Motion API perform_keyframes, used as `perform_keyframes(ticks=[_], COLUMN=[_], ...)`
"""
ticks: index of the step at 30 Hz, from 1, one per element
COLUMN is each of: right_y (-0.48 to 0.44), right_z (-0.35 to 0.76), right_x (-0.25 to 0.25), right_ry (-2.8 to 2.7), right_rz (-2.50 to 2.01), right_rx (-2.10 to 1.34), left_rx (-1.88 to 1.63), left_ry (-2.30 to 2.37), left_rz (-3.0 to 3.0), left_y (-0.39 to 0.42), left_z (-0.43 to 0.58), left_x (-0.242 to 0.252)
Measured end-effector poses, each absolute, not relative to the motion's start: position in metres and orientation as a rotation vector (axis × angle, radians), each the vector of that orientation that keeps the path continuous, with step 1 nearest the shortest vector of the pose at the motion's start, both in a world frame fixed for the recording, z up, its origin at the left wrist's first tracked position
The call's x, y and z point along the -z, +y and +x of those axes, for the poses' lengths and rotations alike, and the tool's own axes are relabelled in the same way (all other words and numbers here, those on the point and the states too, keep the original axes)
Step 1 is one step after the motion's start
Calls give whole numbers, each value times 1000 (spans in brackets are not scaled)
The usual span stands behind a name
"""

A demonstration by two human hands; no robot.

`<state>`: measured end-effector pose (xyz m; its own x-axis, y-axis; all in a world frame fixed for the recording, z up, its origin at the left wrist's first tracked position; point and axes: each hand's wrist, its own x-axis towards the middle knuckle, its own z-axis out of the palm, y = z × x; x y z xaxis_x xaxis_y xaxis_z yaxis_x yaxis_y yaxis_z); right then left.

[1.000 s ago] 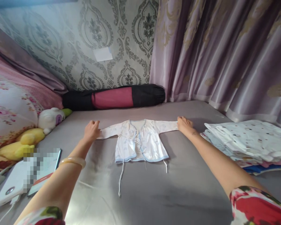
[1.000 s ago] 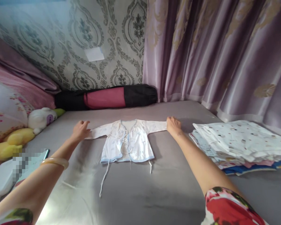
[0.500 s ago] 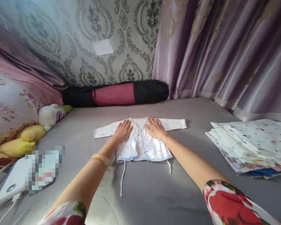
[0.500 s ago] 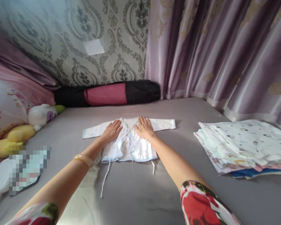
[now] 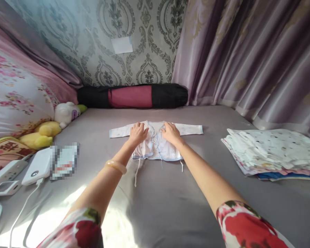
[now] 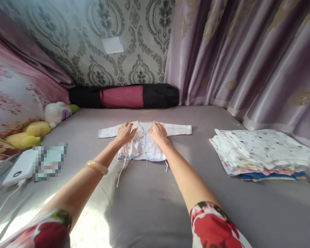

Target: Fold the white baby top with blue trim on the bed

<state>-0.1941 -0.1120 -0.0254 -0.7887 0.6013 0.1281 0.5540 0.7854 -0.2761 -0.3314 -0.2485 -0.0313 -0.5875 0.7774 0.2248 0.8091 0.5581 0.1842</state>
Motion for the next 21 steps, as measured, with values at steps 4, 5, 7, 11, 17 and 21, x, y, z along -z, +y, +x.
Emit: perform_keyframes(ticks=[4,5,7,11,17,21], right_y=[-145,-153,-166,-185,-196,-185], right_z=[-177,-174,-171,-171,-178,-176], right_x=[4,0,-4,5,29,29], right_ry=[-2858,-2887,-2920,-2904,-2780,-2783], right_rz=[-977,-967,-958,-1076,-1093,-1059], right_rx=[-613,-657,-715,-671,-441,-518], left_rx=[708,729,703,565,346,272], left_ry=[-2685,-2711,-2776,-2826,-2875,-2853], left_rz=[-1500,-1523,-1556,-1611,-1512,-1507], left_y=[-280,-288,-302,-319,-322,-320], left_z=[-301,-294,-280,-259,-246,-242], left_x=[17,15,13,19,24,21])
